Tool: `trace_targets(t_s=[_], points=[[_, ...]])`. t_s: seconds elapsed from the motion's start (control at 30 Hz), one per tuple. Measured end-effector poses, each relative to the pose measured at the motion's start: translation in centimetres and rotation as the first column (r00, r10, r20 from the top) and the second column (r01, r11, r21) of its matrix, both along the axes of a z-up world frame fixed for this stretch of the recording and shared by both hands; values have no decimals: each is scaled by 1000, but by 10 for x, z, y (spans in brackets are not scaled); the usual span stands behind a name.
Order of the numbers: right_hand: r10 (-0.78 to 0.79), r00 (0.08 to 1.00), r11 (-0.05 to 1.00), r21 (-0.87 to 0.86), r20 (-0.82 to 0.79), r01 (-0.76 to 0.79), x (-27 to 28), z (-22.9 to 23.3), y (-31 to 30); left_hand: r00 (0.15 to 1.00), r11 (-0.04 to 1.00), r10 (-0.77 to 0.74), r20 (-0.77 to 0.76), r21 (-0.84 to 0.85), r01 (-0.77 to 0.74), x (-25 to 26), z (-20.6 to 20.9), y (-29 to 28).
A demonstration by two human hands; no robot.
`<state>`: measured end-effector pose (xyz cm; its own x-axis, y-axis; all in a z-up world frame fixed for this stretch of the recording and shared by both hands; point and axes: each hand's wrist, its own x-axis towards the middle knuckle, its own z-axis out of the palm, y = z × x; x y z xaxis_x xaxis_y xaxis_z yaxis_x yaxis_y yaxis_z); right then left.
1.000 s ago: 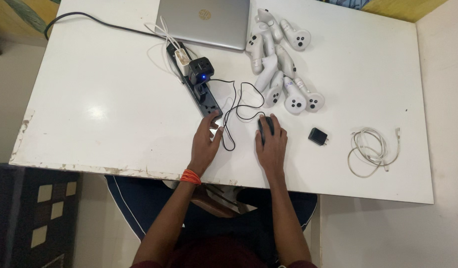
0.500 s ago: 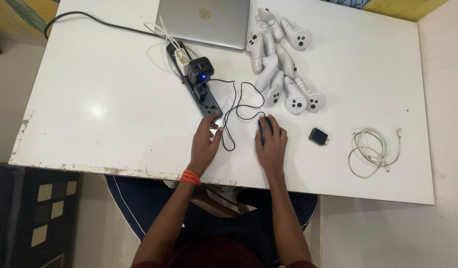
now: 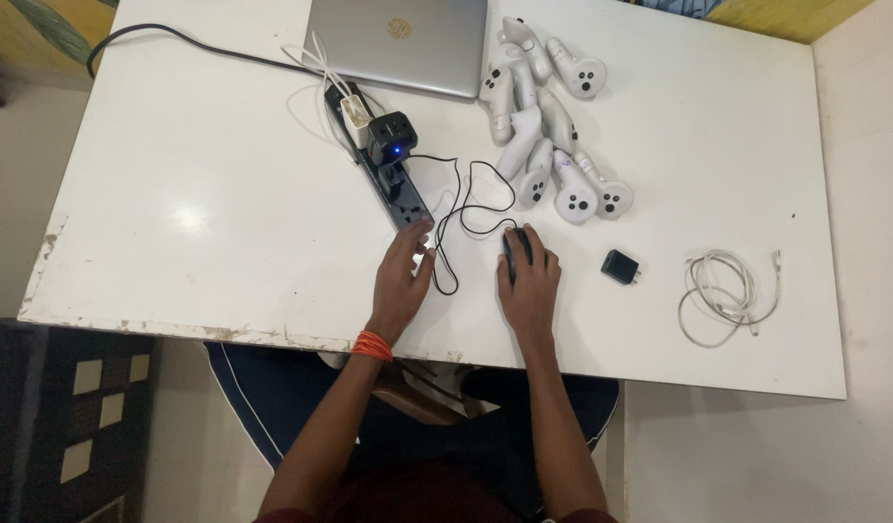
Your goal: The person plugs several chargers into a power strip on a white table, opens a laptop, and then removes batteries from a game controller. The person handles a mouse, multiple chargers, a power strip, a laptop, and a game controller.
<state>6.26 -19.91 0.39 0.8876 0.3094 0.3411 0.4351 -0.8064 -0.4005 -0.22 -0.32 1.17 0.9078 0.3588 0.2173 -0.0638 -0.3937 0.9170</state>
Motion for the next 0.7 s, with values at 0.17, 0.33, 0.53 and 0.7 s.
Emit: trace_targets(t_s=[0.17,0.33,0.53,0.7], points=[[17,1000,1000,14,8,-17,-1,-2,-2,999,991,13,41,134,-18,3,-4,-2],[39,999,999,10,-8,-38,0,-3,-4,1000,942,-12,2,337,10,10,-6,0],[52,999,999,11,16,-52,-1,-3,-5,992,738,65,-105,674,23,22,-2,1],[96,995,993,66,14,-97,-2,-4,-6,996,721,87,-1,690,-62,18,-5,3]])
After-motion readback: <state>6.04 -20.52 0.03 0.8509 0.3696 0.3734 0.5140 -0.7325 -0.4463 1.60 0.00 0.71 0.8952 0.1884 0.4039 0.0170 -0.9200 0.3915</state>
